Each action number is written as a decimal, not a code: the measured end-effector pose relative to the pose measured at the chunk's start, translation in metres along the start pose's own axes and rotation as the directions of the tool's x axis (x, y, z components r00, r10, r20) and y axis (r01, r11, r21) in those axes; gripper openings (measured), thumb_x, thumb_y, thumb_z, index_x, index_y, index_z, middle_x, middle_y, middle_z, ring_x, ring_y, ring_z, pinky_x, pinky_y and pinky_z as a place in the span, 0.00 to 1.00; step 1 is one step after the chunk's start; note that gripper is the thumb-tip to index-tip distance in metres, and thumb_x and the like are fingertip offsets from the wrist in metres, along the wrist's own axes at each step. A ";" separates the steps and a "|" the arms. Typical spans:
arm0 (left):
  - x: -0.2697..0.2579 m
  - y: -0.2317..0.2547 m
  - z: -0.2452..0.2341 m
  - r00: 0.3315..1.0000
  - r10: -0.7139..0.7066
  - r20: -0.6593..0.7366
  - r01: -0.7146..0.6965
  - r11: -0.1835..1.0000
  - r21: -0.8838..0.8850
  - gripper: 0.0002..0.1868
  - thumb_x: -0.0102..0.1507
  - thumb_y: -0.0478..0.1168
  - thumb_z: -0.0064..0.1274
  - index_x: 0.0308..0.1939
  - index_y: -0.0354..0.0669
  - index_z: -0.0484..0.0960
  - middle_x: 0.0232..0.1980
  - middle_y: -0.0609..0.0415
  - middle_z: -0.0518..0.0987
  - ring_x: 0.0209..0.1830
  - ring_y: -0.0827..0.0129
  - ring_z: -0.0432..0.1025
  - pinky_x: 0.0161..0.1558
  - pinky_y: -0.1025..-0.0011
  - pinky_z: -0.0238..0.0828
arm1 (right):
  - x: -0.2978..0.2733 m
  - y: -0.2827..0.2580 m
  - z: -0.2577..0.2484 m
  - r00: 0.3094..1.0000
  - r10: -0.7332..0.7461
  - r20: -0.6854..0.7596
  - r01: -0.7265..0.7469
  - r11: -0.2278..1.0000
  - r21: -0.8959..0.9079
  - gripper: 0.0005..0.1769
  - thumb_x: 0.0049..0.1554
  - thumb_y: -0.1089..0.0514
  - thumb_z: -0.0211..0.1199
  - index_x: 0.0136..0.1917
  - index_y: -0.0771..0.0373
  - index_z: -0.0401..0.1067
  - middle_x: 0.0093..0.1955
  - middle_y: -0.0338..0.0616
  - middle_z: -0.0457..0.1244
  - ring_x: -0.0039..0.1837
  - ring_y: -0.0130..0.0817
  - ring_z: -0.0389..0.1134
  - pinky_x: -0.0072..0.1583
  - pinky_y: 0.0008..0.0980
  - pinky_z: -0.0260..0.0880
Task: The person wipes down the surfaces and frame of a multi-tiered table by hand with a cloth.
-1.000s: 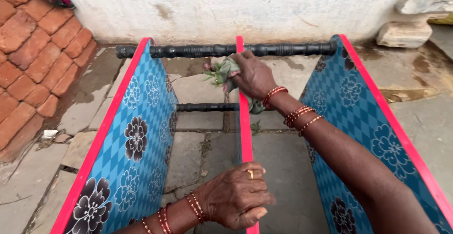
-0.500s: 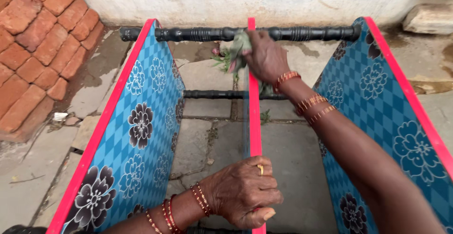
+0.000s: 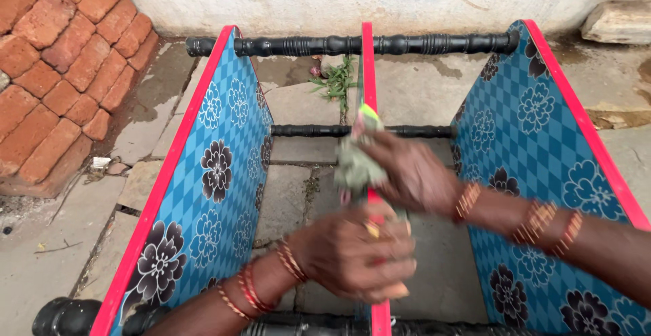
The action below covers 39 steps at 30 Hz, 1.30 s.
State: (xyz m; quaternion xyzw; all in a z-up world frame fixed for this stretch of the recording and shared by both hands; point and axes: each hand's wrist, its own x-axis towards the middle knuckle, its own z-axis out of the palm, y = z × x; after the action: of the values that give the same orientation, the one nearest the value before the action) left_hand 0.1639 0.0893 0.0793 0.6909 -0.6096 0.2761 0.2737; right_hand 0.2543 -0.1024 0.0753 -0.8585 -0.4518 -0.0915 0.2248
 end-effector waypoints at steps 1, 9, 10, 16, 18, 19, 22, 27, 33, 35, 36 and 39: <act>0.001 -0.006 -0.009 0.996 -0.065 -0.056 0.069 0.995 0.074 0.08 0.68 0.45 0.51 0.43 0.44 0.77 0.44 0.54 0.74 0.51 0.61 0.71 0.62 0.59 0.65 | -0.014 -0.013 0.000 0.999 -0.031 -0.041 0.033 0.998 0.047 0.39 0.51 0.51 0.65 0.74 0.64 0.63 0.74 0.68 0.56 0.51 0.58 0.73 0.52 0.48 0.77; -0.023 -0.030 -0.065 0.863 -0.394 -0.317 0.493 0.793 0.357 0.18 0.74 0.51 0.37 0.58 0.50 0.79 0.59 0.56 0.74 0.65 0.64 0.66 0.70 0.54 0.51 | -0.043 -0.085 -0.019 0.788 0.090 0.609 -0.061 0.996 -0.068 0.35 0.51 0.53 0.66 0.73 0.49 0.66 0.82 0.54 0.48 0.52 0.39 0.73 0.46 0.38 0.79; -0.024 -0.031 -0.062 0.875 -0.383 -0.297 0.472 0.810 0.348 0.19 0.74 0.51 0.37 0.59 0.50 0.79 0.59 0.55 0.74 0.65 0.63 0.66 0.70 0.54 0.51 | -0.035 -0.075 -0.019 0.899 -0.011 0.437 0.033 0.998 -0.044 0.33 0.50 0.50 0.70 0.68 0.54 0.69 0.77 0.54 0.55 0.49 0.40 0.74 0.45 0.40 0.78; -0.017 -0.019 -0.033 0.981 -0.172 -0.085 0.192 0.907 0.375 0.19 0.72 0.52 0.41 0.60 0.51 0.80 0.58 0.56 0.73 0.63 0.62 0.68 0.66 0.53 0.56 | 0.044 0.009 -0.017 0.975 0.147 0.166 -0.096 0.955 -0.280 0.27 0.57 0.48 0.63 0.69 0.54 0.71 0.72 0.45 0.64 0.39 0.36 0.75 0.39 0.35 0.75; -0.014 -0.008 -0.027 0.999 -0.010 0.032 -0.003 0.925 0.379 0.17 0.70 0.51 0.43 0.58 0.54 0.81 0.56 0.60 0.74 0.61 0.62 0.70 0.64 0.52 0.62 | 0.062 0.017 -0.020 0.998 -0.052 -0.030 0.039 0.939 -0.343 0.26 0.50 0.45 0.67 0.59 0.58 0.77 0.63 0.50 0.67 0.44 0.44 0.72 0.40 0.42 0.74; -0.010 -0.003 -0.019 0.995 0.082 0.059 -0.093 0.970 0.224 0.16 0.69 0.52 0.46 0.52 0.49 0.80 0.51 0.58 0.75 0.56 0.63 0.73 0.61 0.57 0.68 | 0.068 0.015 -0.022 0.994 0.032 0.105 0.008 0.933 -0.359 0.24 0.51 0.42 0.67 0.56 0.57 0.77 0.59 0.47 0.67 0.43 0.42 0.72 0.39 0.41 0.74; -0.003 0.026 0.015 0.968 0.192 0.164 -0.193 0.981 -0.007 0.14 0.65 0.52 0.49 0.31 0.48 0.75 0.29 0.60 0.73 0.38 0.68 0.77 0.45 0.69 0.74 | 0.086 -0.007 -0.024 0.872 0.191 0.450 0.043 0.888 -0.459 0.25 0.50 0.33 0.68 0.49 0.53 0.77 0.48 0.41 0.68 0.43 0.37 0.72 0.40 0.39 0.74; -0.015 0.037 0.039 0.937 0.298 0.180 -0.316 0.945 0.080 0.13 0.60 0.48 0.50 0.38 0.41 0.76 0.27 0.60 0.72 0.28 0.69 0.72 0.34 0.71 0.68 | 0.060 -0.076 0.017 0.643 0.050 0.764 0.461 0.771 -0.438 0.22 0.47 0.35 0.70 0.40 0.55 0.79 0.40 0.41 0.69 0.47 0.40 0.71 0.43 0.42 0.71; -0.009 0.037 0.038 0.947 0.274 0.170 -0.290 0.954 0.075 0.13 0.61 0.46 0.52 0.28 0.47 0.69 0.22 0.61 0.69 0.25 0.70 0.69 0.30 0.68 0.66 | 0.066 -0.045 0.053 0.607 0.058 0.792 0.445 0.802 -0.399 0.31 0.38 0.29 0.75 0.42 0.54 0.79 0.48 0.45 0.70 0.57 0.46 0.70 0.50 0.48 0.70; -0.006 0.036 0.033 0.958 0.256 0.132 -0.265 0.963 0.052 0.11 0.63 0.44 0.52 0.29 0.49 0.69 0.24 0.60 0.71 0.27 0.69 0.71 0.31 0.66 0.67 | 0.104 -0.004 0.044 0.660 0.246 0.710 0.383 0.704 -0.599 0.41 0.31 0.19 0.75 0.43 0.52 0.80 0.48 0.40 0.69 0.59 0.41 0.67 0.55 0.44 0.66; -0.005 0.033 0.030 0.967 0.246 0.070 -0.248 0.968 0.027 0.09 0.64 0.43 0.51 0.31 0.51 0.70 0.27 0.58 0.72 0.30 0.67 0.72 0.31 0.65 0.70 | 0.120 0.014 0.038 0.751 0.237 0.616 0.389 0.596 -0.703 0.43 0.33 0.15 0.72 0.44 0.51 0.78 0.44 0.38 0.68 0.55 0.39 0.66 0.54 0.40 0.64; -0.012 -0.005 0.015 0.990 -0.117 0.083 0.105 0.985 0.138 0.13 0.67 0.48 0.50 0.32 0.46 0.71 0.28 0.54 0.72 0.26 0.62 0.70 0.29 0.60 0.68 | 0.158 0.058 0.038 0.804 0.353 0.479 0.220 0.571 -0.791 0.32 0.50 0.24 0.67 0.37 0.55 0.78 0.36 0.37 0.71 0.53 0.36 0.66 0.50 0.32 0.68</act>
State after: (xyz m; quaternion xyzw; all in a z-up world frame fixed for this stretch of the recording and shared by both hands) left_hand 0.1682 0.0876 0.0602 0.7525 -0.5621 0.2687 0.2138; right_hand 0.3910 0.0029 0.0811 -0.8629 -0.3682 -0.0085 -0.3460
